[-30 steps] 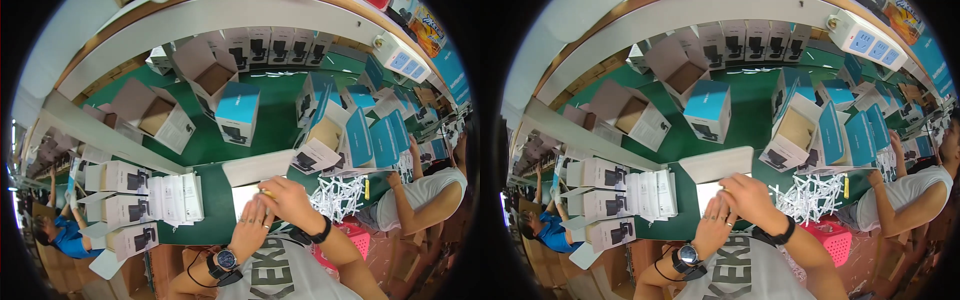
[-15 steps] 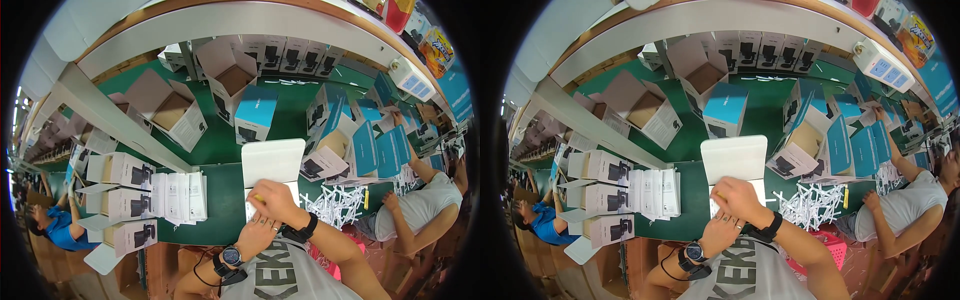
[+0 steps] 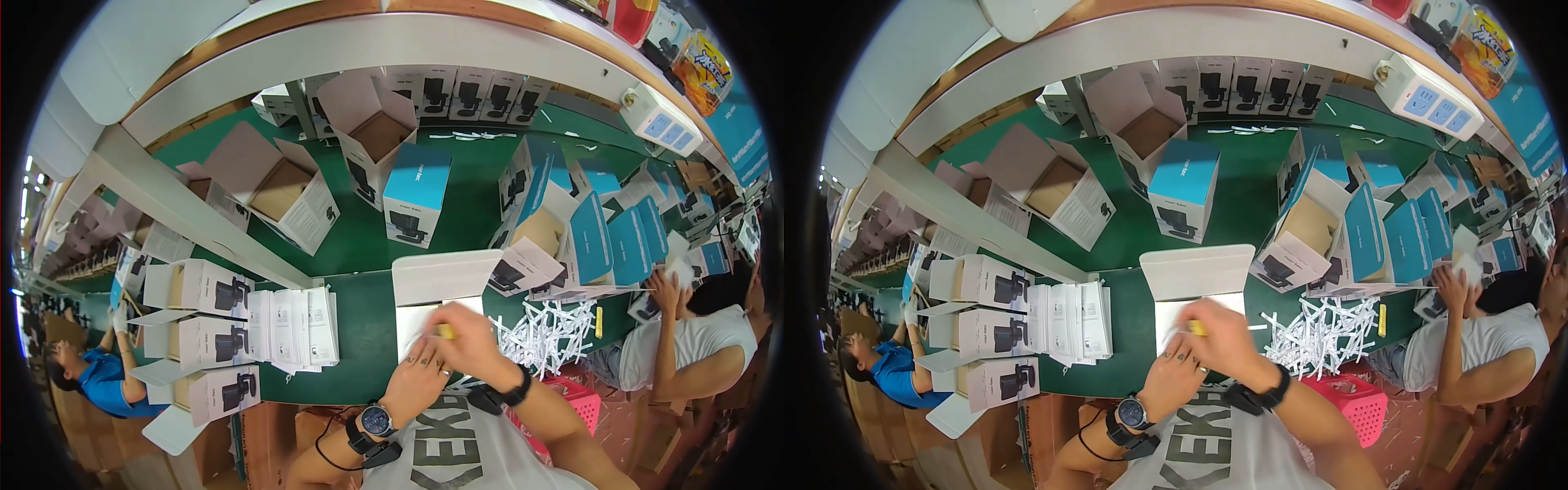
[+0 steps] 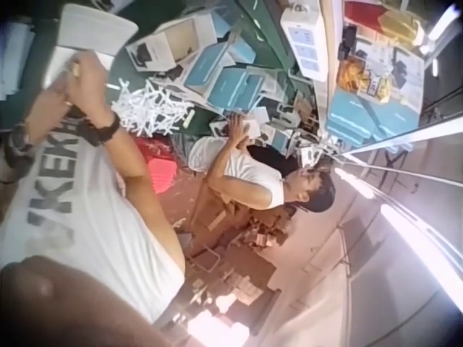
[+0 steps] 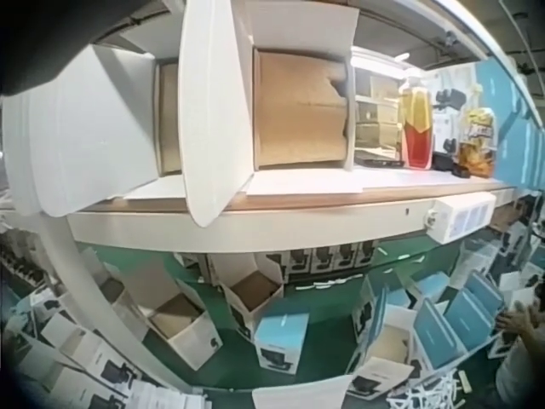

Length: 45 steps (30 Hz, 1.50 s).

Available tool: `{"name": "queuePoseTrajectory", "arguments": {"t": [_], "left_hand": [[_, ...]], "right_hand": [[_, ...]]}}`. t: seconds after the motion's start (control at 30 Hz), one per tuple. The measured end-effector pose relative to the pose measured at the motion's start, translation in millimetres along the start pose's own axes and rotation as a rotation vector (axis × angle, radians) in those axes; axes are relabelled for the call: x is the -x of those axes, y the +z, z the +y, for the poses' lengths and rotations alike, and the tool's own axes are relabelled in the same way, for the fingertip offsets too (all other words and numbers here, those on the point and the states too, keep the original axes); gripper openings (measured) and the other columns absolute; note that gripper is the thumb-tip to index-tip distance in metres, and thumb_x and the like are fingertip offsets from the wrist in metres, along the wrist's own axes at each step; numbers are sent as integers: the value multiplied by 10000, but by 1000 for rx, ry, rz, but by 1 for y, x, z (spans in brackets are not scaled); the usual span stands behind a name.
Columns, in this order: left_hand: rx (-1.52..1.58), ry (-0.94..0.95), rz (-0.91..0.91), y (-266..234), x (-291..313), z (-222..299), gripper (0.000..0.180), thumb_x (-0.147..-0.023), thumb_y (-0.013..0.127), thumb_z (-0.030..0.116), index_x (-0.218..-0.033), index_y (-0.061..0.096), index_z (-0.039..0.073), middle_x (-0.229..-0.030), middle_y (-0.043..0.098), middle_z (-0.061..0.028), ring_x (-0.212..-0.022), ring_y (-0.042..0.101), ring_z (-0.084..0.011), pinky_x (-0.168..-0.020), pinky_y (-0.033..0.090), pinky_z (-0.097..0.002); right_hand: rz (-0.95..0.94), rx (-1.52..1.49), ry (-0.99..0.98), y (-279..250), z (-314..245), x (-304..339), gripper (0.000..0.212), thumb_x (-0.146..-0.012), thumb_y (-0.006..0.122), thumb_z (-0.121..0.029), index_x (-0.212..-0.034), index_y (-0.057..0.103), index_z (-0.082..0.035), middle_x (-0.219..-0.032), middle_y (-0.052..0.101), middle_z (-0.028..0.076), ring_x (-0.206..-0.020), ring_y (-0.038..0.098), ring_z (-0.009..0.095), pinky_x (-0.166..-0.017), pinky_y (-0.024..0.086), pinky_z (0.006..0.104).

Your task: Packing small electronic components or products into white and blue cardboard boxes on an assembly line.

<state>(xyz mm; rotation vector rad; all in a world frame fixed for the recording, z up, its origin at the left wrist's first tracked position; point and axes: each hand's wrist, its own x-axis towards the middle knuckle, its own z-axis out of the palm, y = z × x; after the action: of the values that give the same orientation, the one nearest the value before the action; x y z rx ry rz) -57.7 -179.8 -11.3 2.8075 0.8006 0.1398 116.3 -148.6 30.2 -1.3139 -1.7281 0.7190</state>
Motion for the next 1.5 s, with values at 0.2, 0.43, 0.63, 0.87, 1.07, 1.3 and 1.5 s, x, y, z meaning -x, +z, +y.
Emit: {"name": "queuePoseTrajectory", "arguments": {"t": [0.2,0.43,0.63,0.87,1.07,1.3,1.5], "left_hand": [[-14,-72,165,-16,-10,-5,549,-938,560,117,-1479,530,32,-1625,416,-210,-1523,382,-364,-1263,286,-496],[83,12,141,-36,-4,-30,583,-939,653,220,-1471,532,13,-1651,401,-185,-1533,368,-367,-1265,274,-496],[858,-139,325,-22,6,-37,535,-902,793,271,-1351,629,30,-1477,573,-185,-1360,546,-348,-1138,423,-458],[1303,-325,409,-25,16,-30,435,-912,798,135,-1308,647,39,-1304,664,-119,-1141,632,-219,-997,501,-376],[1284,-267,400,-26,19,-40,445,-904,810,132,-1305,642,40,-1280,666,-103,-1131,632,-221,-990,503,-372],[1142,-192,336,-28,23,-41,435,-914,807,128,-1302,631,39,-1283,652,-96,-1190,617,-223,-1003,495,-367],[1175,-175,342,-25,24,-46,483,-915,808,141,-1343,606,43,-1295,648,-94,-1188,619,-225,-1016,494,-374]], "right_hand": [[-7,492,254,-117,37,64,242,-949,681,-73,-1188,680,-37,-907,683,114,-823,695,254,-757,539,326],[163,-148,321,-65,22,20,455,-1096,548,-239,-1505,530,-41,-1021,748,94,-722,625,127,-687,510,278],[-271,-562,415,-69,21,64,497,-1113,505,-258,-1529,476,11,-1324,678,123,-803,619,116,-698,498,267],[-244,-69,-218,-88,-14,10,427,-969,702,-231,-1331,646,-12,-1151,715,131,-908,672,274,-795,529,393],[-377,-77,-453,-16,-19,-48,248,-895,782,-125,-1120,707,-52,-972,691,115,-919,680,321,-810,537,407],[-351,-83,-481,7,-8,-66,155,-900,786,-128,-1026,719,-68,-971,693,93,-871,687,305,-746,553,399],[-390,-129,-371,0,-13,-57,92,-928,746,-169,-950,709,-88,-939,661,71,-851,671,294,-731,547,400]]}}
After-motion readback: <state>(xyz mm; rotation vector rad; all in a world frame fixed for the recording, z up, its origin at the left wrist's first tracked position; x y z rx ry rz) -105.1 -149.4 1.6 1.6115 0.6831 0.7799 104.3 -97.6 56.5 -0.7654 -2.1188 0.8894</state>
